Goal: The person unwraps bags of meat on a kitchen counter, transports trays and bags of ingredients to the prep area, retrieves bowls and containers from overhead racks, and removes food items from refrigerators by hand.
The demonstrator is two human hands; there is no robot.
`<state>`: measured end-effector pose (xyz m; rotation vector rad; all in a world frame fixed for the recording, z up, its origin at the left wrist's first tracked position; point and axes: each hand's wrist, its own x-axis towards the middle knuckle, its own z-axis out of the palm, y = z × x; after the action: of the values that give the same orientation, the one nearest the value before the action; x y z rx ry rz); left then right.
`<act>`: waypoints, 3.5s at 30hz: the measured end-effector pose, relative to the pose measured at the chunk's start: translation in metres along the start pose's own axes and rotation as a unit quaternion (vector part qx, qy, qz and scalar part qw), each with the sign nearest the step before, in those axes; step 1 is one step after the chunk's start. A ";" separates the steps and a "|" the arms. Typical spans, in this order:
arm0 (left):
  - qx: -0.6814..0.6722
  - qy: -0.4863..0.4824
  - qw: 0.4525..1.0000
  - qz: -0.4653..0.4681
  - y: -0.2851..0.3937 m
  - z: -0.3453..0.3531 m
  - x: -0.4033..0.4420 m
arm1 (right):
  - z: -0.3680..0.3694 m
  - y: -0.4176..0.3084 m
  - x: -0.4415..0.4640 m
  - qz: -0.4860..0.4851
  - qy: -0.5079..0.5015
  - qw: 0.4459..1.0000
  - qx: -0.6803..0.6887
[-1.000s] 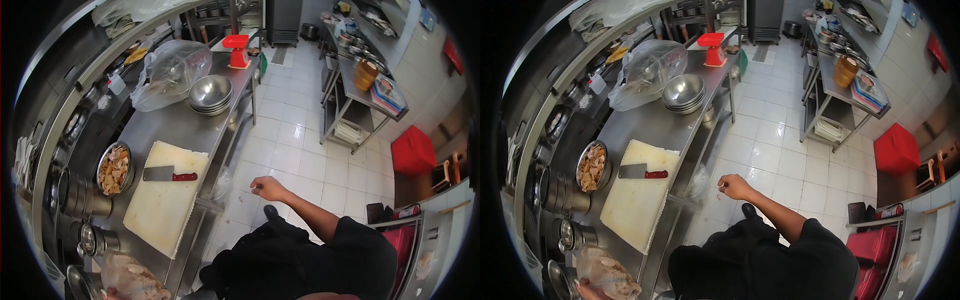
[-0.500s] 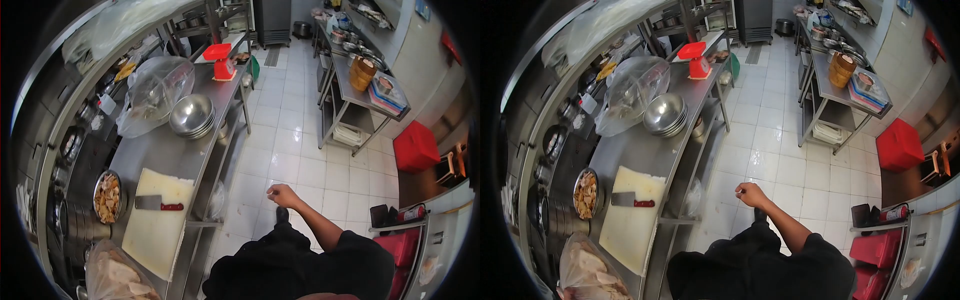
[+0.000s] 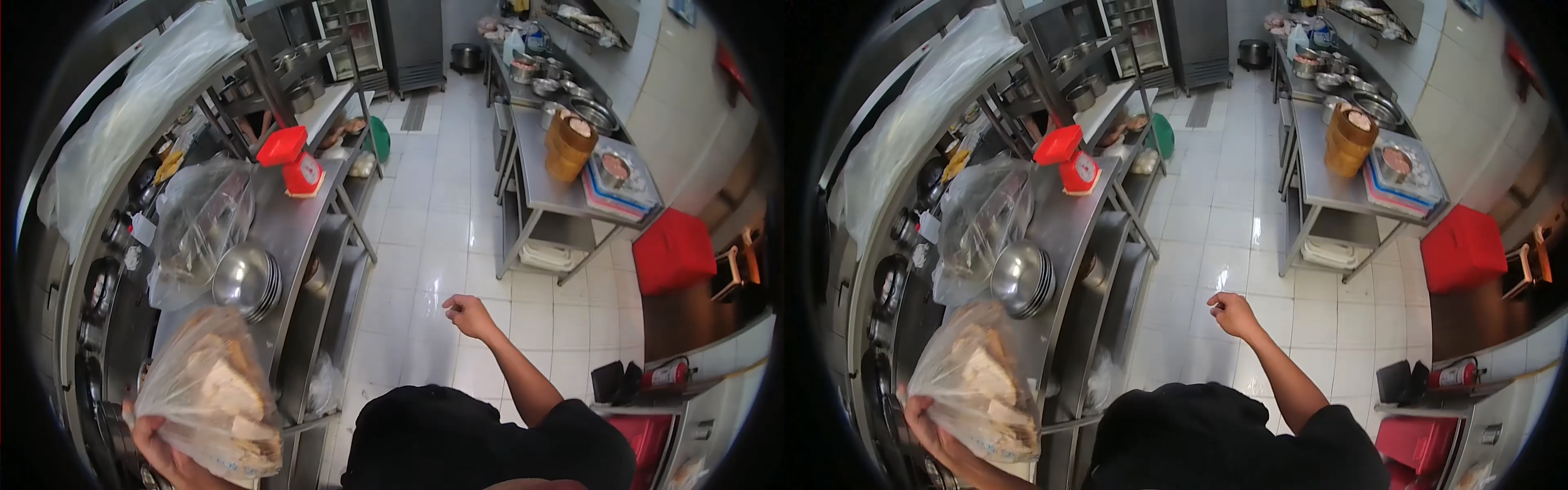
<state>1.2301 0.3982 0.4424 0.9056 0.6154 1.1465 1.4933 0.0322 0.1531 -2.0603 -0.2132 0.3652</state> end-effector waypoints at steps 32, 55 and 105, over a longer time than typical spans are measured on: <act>0.079 -0.411 0.901 -0.113 -0.467 0.696 0.163 | -0.238 0.106 0.411 0.113 0.281 0.952 -0.044; 0.102 -0.483 0.861 -0.123 -0.749 1.112 0.283 | -0.392 0.112 0.779 0.238 0.360 0.884 0.177; 0.007 -0.574 0.801 -0.168 -1.184 1.928 0.317 | -1.141 0.363 1.428 0.513 0.662 0.480 -0.261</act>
<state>3.4771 -0.0168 0.4338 1.2418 -0.2345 0.1271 3.2270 -0.6513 0.1231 -2.1494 2.1512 -0.8157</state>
